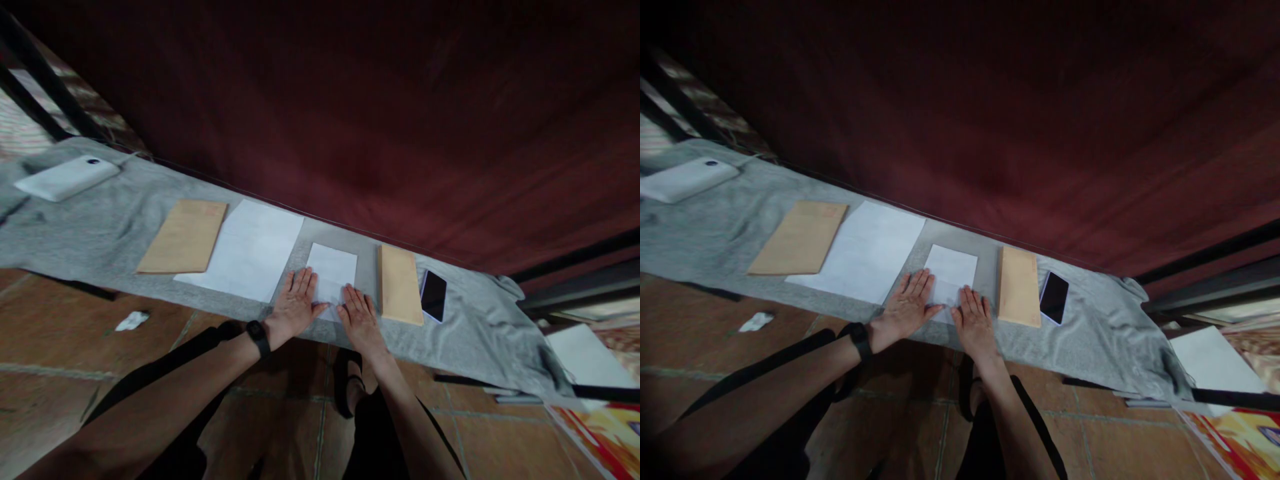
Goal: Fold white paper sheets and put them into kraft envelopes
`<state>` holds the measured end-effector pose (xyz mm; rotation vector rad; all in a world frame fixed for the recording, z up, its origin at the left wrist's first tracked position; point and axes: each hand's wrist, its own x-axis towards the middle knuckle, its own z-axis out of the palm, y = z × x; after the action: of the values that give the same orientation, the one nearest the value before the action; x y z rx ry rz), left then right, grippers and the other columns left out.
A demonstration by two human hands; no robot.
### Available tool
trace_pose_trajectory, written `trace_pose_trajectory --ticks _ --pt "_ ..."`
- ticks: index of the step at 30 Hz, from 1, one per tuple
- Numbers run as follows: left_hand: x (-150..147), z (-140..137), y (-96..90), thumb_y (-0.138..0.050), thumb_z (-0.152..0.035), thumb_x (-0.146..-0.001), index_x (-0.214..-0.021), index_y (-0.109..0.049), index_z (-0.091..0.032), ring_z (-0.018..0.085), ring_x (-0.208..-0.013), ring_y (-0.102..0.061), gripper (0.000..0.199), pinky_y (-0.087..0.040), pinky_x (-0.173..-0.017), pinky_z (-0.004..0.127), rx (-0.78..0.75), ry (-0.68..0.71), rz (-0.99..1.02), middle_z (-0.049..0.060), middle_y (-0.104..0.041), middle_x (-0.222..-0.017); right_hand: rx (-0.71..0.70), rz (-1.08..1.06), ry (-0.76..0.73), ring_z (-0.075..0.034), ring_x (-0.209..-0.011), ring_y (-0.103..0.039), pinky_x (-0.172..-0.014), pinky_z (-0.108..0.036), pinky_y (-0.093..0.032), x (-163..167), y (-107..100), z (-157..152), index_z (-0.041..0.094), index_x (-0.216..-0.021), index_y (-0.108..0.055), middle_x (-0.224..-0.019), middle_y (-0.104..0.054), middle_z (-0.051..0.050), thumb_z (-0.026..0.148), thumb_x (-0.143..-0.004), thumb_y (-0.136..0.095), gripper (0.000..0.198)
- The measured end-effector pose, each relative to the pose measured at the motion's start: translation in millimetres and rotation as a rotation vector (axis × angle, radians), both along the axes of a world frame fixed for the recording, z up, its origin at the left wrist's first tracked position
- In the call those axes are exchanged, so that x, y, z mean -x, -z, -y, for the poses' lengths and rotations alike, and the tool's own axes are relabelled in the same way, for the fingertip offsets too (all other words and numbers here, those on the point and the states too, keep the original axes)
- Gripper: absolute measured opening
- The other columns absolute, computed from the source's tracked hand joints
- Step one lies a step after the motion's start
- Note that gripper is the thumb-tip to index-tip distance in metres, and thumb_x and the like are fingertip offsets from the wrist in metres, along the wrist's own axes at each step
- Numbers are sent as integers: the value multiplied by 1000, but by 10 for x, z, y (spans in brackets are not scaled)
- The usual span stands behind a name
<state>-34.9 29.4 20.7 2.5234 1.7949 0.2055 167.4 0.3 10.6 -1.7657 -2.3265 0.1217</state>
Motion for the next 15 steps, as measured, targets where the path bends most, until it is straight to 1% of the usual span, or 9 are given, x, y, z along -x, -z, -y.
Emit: trace_pose_trajectory --ticks 3,5,6,9,11,15 --pt "-25 -34 -59 -34 -58 -98 -143 -49 1 33 -149 -33 76 -9 -126 49 -52 25 19 25 -45 -153 -2 -71 39 -24 -148 -37 -123 -49 -24 28 -63 -91 16 -148 -50 -153 -50 -9 39 -108 -26 51" --pt "-52 -86 -109 -32 -52 -100 -137 -55 2 33 -146 -39 69 -11 -126 50 -107 34 28 25 -54 -146 -23 -120 56 -24 -147 -39 -123 -49 -25 74 -107 -167 16 -145 -54 -150 -54 -9 38 -108 -26 51" --pt "-67 -121 -133 -31 -47 -101 -136 -56 1 32 -145 -41 65 -13 -126 50 -136 40 38 24 -55 -145 -37 -140 59 -23 -147 -39 -123 -49 -25 107 -128 -205 16 -145 -53 -150 -53 -9 38 -108 -25 51" --pt "-113 -254 -184 -29 -35 -102 -143 -49 -1 29 -148 -37 58 -19 -125 47 -187 61 105 21 -46 -154 -68 -176 62 -23 -148 -36 -123 -46 -26 237 -178 -320 14 -149 -48 -156 -46 -9 37 -108 -24 53" --pt "-143 -352 -186 -28 -29 -101 -148 -44 -2 27 -150 -33 57 -22 -125 45 -166 82 135 19 -40 -158 -63 -183 69 -22 -149 -33 -123 -45 -26 329 -195 -396 13 -150 -45 -158 -43 -10 37 -108 -23 53" --pt "-212 -516 -101 -26 -23 -99 -151 -40 -5 25 -151 -30 57 -24 -124 43 -89 108 110 14 -37 -161 -22 -186 87 -19 -150 -31 -123 -42 -27 453 -176 -547 15 -153 -41 -160 -39 -7 35 -109 -22 52"
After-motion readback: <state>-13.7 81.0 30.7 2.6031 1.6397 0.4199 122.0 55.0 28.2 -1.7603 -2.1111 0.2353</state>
